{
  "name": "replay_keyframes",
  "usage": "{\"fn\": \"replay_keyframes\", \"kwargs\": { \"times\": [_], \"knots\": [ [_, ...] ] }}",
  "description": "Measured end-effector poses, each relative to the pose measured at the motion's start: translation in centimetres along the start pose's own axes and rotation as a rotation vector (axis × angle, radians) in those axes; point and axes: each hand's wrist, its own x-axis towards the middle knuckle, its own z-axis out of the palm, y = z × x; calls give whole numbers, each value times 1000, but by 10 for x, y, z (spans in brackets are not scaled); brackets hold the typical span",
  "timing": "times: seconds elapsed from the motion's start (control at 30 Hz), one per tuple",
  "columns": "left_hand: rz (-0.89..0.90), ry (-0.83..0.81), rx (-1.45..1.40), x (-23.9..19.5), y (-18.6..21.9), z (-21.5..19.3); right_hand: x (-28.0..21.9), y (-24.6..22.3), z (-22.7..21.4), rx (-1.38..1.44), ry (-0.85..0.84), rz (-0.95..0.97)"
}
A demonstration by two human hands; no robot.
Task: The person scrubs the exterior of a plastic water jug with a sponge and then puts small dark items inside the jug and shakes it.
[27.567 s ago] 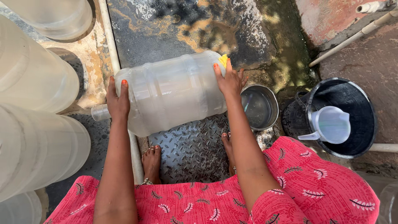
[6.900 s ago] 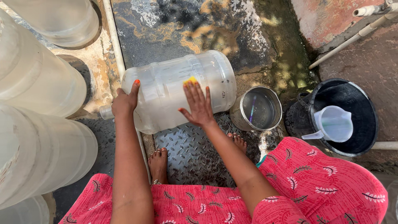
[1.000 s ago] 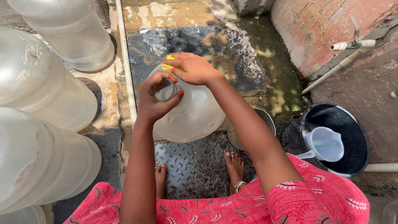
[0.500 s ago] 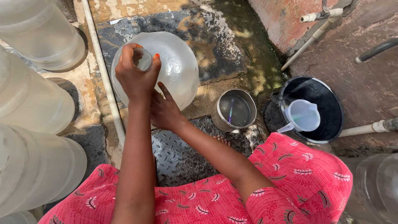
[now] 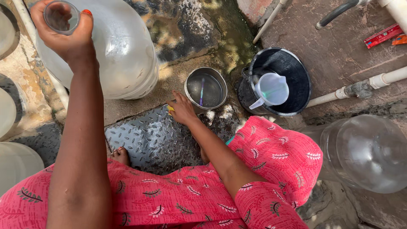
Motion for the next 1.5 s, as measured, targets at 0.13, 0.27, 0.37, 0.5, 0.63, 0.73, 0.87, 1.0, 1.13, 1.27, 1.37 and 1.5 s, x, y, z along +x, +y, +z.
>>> {"fn": "replay_keyframes", "kwargs": {
  "times": [0.13,0.27,0.37,0.5,0.63,0.73,0.87,1.0,1.13,1.27,1.37,1.5],
  "knots": [
    [45,-69,-195,24,35,-7,34,17,1,737,-79,334],
    [105,-152,-317,64,102,-39,101,61,-78,1402,99,673],
    [112,-213,-353,82,165,-84,126,81,-144,1733,186,442],
    [97,-192,-366,69,221,-124,143,37,-132,2039,282,224],
    [-120,-9,-247,32,217,-95,106,-30,-31,1987,-50,823],
    [-269,75,-166,19,219,-69,105,-38,-28,1984,-266,759],
    [-1,-255,-412,-4,290,-117,140,8,-140,1753,207,571],
    [99,-337,-519,-1,320,-145,151,14,-197,2014,397,14],
    [2,-170,-320,12,258,-110,128,-44,-107,1893,218,548],
    [-216,60,-149,20,221,-107,108,-63,-52,1933,-302,678],
    [-154,62,-193,14,234,-127,130,-29,-95,1758,-110,676],
    [70,-152,-435,21,274,-158,160,0,-168,1695,273,400]
  ]
}}
